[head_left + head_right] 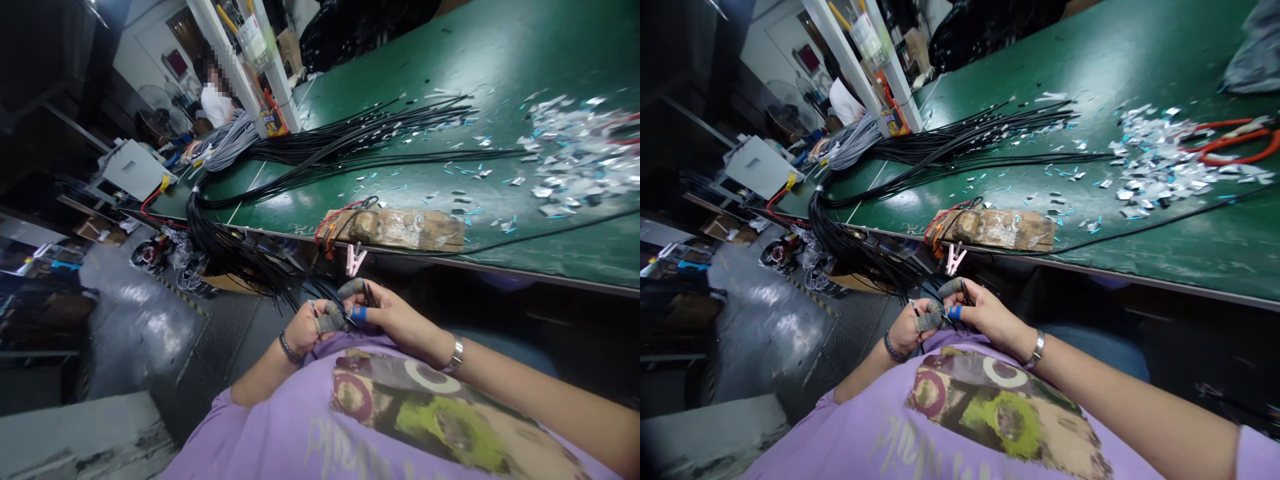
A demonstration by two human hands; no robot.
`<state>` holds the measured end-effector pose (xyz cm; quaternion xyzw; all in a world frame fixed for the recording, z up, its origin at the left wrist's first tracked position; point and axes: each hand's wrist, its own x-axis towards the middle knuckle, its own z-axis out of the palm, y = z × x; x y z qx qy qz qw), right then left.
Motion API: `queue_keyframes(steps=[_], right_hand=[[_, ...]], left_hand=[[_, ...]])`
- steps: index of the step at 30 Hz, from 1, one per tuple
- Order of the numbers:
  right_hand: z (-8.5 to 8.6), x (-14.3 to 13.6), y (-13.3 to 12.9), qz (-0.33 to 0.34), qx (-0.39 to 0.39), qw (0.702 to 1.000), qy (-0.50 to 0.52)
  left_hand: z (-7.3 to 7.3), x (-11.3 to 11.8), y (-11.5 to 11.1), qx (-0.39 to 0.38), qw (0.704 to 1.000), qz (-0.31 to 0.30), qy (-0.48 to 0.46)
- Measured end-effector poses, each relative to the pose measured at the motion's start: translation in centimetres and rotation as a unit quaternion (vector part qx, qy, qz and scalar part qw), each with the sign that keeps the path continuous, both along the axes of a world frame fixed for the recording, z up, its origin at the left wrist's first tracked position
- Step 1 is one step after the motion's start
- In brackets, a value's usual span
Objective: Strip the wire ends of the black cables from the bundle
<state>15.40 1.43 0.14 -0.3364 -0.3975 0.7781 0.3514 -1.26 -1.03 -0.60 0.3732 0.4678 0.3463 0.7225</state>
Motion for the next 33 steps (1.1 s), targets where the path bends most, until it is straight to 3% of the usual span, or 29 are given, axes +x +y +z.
queue_keyframes(steps=[6, 11, 18, 23, 29, 33], right_hand=[[-0.4, -0.2, 0.2, 0.015, 0.057, 0.997, -0.053], [-0.2, 0.4, 0.2, -0.049, 0.060, 0.994, -0.077], [0.0, 0.8, 0.1, -0.017, 0.146, 0.986, -0.081], [-1.1, 1.1, 0.3, -0.043, 0.228, 0.963, -0.138], [-1.2, 1.6, 0.2, -0.030, 0.266, 0.949, -0.167], [-1.3, 2.0, 0.1, -0.026, 0.367, 0.904, -0.219]], left_hand=[[0.5, 0.0, -0.2, -0.007, 0.996, -0.053, 0.068], [0.5, -0.1, 0.0, 0.007, 0.996, -0.026, 0.080], [0.5, -0.1, -0.1, 0.032, 0.992, -0.027, 0.120], [0.4, 0.3, -0.2, 0.101, 0.985, 0.012, 0.143], [-0.2, 0.8, -0.5, 0.183, 0.967, 0.063, 0.165], [-0.7, 0.8, -0.5, 0.193, 0.959, 0.077, 0.192]])
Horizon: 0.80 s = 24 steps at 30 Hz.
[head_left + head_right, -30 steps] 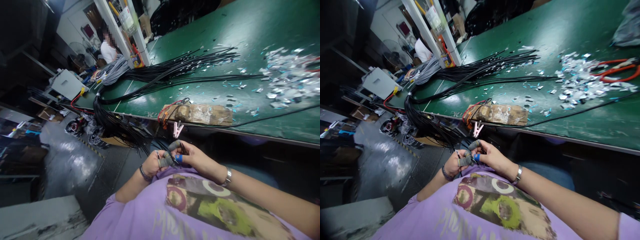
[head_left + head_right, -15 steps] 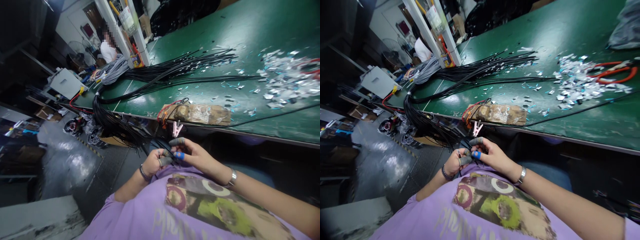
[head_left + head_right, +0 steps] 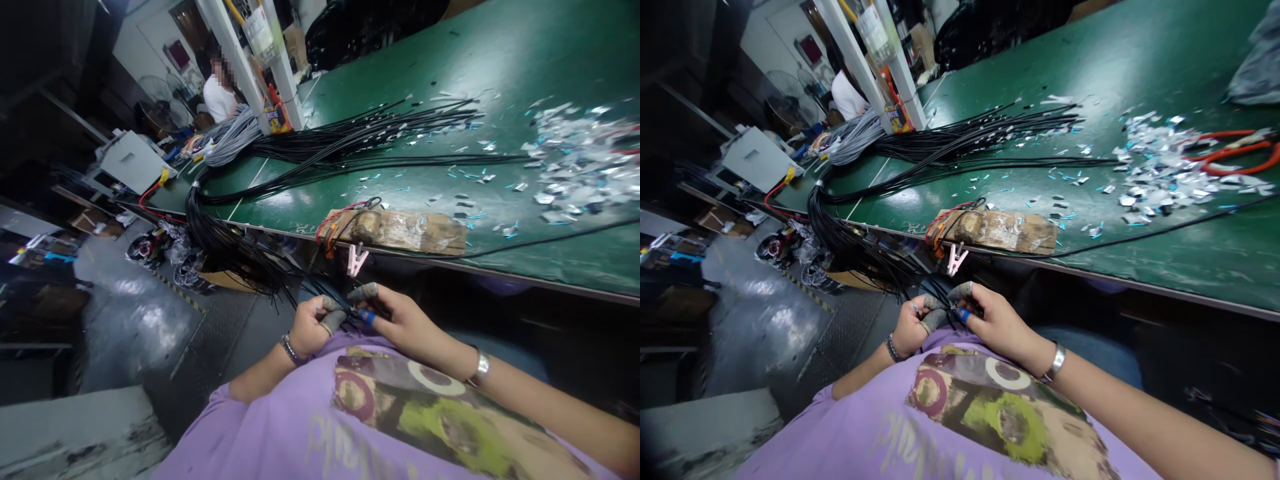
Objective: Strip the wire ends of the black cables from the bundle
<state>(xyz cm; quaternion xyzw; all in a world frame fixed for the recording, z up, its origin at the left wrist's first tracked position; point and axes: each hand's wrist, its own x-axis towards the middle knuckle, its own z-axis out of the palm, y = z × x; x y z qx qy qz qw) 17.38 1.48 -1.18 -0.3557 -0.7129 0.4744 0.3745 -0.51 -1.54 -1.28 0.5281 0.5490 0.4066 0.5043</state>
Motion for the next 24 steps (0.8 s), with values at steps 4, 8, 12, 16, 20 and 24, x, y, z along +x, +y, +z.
queue_keyframes(steps=[4, 8, 12, 16, 20, 24], right_hand=[[0.0, 0.5, -0.1, -0.028, 0.195, 0.977, -0.077], [0.4, 0.7, 0.0, -0.023, 0.362, 0.922, -0.133], [0.7, 0.4, 0.1, 0.014, 0.405, 0.899, -0.165], [0.4, 0.1, 0.1, 0.025, 0.357, 0.913, -0.198], [-0.6, -0.2, 0.7, -0.045, 0.174, 0.966, -0.185], [-1.0, 0.0, 1.2, -0.096, 0.016, 0.993, -0.070]], left_hand=[[-0.2, -0.2, 0.1, 0.008, 1.000, 0.000, 0.018], [-0.3, -0.3, 0.1, -0.011, 0.999, -0.025, 0.037], [-0.6, -0.4, 0.1, -0.019, 0.998, -0.034, 0.053], [-0.7, -0.4, -0.1, -0.020, 0.997, -0.058, 0.052], [-0.2, -0.2, -0.3, -0.031, 0.994, -0.099, 0.035], [0.4, -0.5, -0.1, -0.062, 0.994, -0.091, 0.011]])
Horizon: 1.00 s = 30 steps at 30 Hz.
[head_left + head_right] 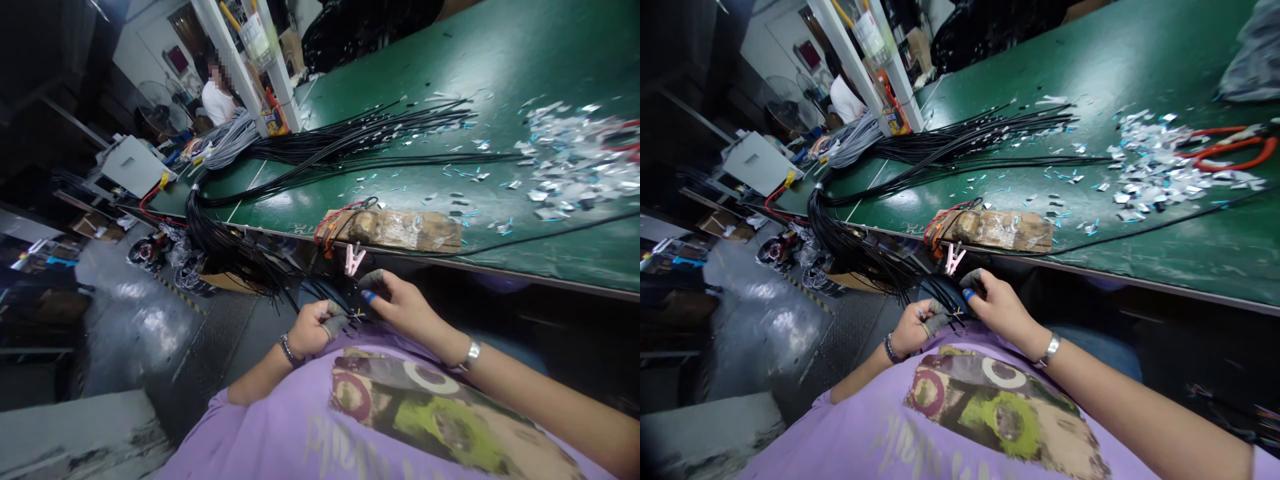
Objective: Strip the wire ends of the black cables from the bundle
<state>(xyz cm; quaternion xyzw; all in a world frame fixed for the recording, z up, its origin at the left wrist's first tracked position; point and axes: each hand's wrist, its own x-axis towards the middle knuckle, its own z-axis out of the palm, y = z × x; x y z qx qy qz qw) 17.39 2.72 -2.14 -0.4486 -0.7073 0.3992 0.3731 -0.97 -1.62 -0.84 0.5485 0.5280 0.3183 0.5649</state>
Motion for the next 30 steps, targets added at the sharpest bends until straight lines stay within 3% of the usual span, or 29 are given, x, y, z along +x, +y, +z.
queue_keyframes(steps=[4, 9, 12, 17, 19, 21, 24, 27, 30], right_hand=[[0.8, 0.5, -0.5, 0.061, 0.031, 0.996, 0.052], [1.9, 0.3, -1.1, 0.118, 0.191, 0.973, -0.060], [2.3, -0.1, -1.2, 0.144, 0.215, 0.958, -0.119], [1.9, -0.6, -1.1, 0.091, 0.096, 0.982, -0.133], [1.5, -0.5, -0.7, 0.060, 0.037, 0.991, -0.114], [1.2, -0.4, -0.1, 0.027, -0.003, 0.997, -0.073], [0.9, -0.4, 0.4, 0.018, -0.043, 0.998, 0.032], [0.8, -1.0, 0.3, 0.055, -0.095, 0.986, 0.123], [0.8, -1.8, 0.0, 0.070, -0.141, 0.973, 0.166]], left_hand=[[0.4, -0.4, 0.4, -0.032, 0.999, 0.028, 0.007], [0.5, -0.2, 0.4, 0.009, 0.999, 0.006, 0.046], [0.4, -0.2, 0.2, 0.080, 0.991, -0.026, 0.102], [0.3, -0.4, -0.2, 0.224, 0.949, -0.066, 0.213], [0.2, -0.4, -0.3, 0.254, 0.944, -0.055, 0.202], [0.1, -0.4, -0.3, 0.219, 0.966, -0.021, 0.136], [-0.3, -0.5, -0.3, 0.093, 0.992, 0.091, -0.002], [-0.8, -0.7, 0.0, 0.018, 0.976, 0.189, -0.108], [-1.1, -0.8, 0.1, 0.003, 0.965, 0.216, -0.149]])
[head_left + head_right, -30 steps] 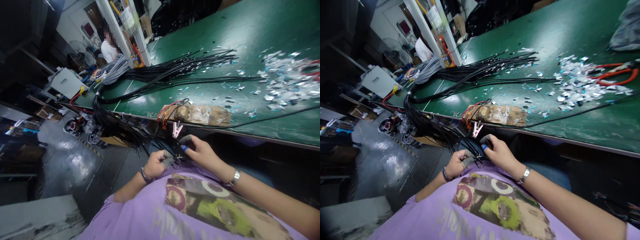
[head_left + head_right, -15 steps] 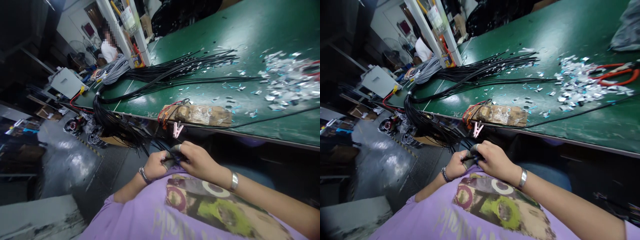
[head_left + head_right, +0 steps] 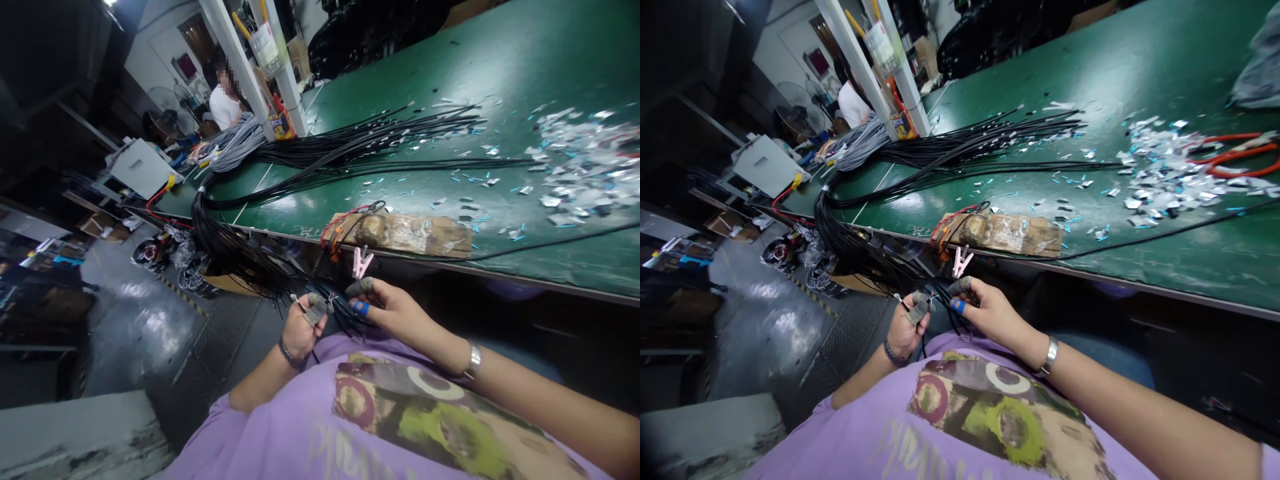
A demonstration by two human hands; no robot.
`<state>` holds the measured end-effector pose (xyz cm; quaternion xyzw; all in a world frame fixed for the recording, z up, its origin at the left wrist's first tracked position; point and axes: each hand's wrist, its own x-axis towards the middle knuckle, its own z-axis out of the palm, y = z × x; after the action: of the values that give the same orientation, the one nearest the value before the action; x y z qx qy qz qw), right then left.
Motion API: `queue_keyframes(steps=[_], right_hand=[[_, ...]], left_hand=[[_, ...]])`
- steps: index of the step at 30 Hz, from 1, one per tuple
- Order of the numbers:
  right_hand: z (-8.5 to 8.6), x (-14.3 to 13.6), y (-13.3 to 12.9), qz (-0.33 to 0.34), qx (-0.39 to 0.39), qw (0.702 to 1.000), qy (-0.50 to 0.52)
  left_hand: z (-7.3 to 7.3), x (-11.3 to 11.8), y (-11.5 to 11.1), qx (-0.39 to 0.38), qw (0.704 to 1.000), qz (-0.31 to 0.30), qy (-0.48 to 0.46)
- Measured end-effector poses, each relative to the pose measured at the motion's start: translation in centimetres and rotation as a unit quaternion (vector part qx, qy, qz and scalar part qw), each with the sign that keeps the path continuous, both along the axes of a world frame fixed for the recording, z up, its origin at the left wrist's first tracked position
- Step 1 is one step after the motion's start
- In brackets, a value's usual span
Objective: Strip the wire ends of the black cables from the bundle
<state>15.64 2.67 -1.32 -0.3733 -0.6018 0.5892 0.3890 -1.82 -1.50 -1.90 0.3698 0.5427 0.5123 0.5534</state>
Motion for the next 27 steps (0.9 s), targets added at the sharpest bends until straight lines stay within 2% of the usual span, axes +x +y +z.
queue_keyframes(steps=[7, 11, 14, 18, 20, 22, 25, 27], right_hand=[[0.7, -0.5, -0.1, -0.002, -0.030, 0.999, 0.019], [0.8, -0.3, -0.4, -0.009, -0.008, 1.000, 0.005], [0.9, 0.0, -0.6, -0.020, 0.056, 0.997, -0.040], [1.1, 0.3, -0.8, -0.002, 0.228, 0.965, -0.134], [1.3, 0.5, -0.8, 0.023, 0.305, 0.940, -0.147], [1.4, 0.8, -0.8, 0.023, 0.334, 0.932, -0.138], [1.4, 1.3, -0.8, -0.032, 0.307, 0.945, -0.112], [1.1, 1.3, -0.8, -0.045, 0.277, 0.954, -0.104]], left_hand=[[-0.4, 0.1, -0.2, -0.001, 0.999, -0.041, 0.027], [-0.4, 0.2, -0.1, 0.002, 0.994, -0.089, 0.061], [0.2, 0.3, 0.1, -0.004, 0.991, -0.115, 0.071], [0.5, 0.6, 0.4, -0.033, 0.985, -0.159, 0.062], [0.3, 0.7, 0.5, -0.059, 0.982, -0.175, 0.042], [-0.1, 0.6, 0.7, -0.084, 0.982, -0.170, -0.001], [-0.3, 0.0, 1.1, -0.086, 0.980, -0.139, -0.111], [-0.1, -0.5, 1.3, -0.069, 0.974, -0.132, -0.170]])
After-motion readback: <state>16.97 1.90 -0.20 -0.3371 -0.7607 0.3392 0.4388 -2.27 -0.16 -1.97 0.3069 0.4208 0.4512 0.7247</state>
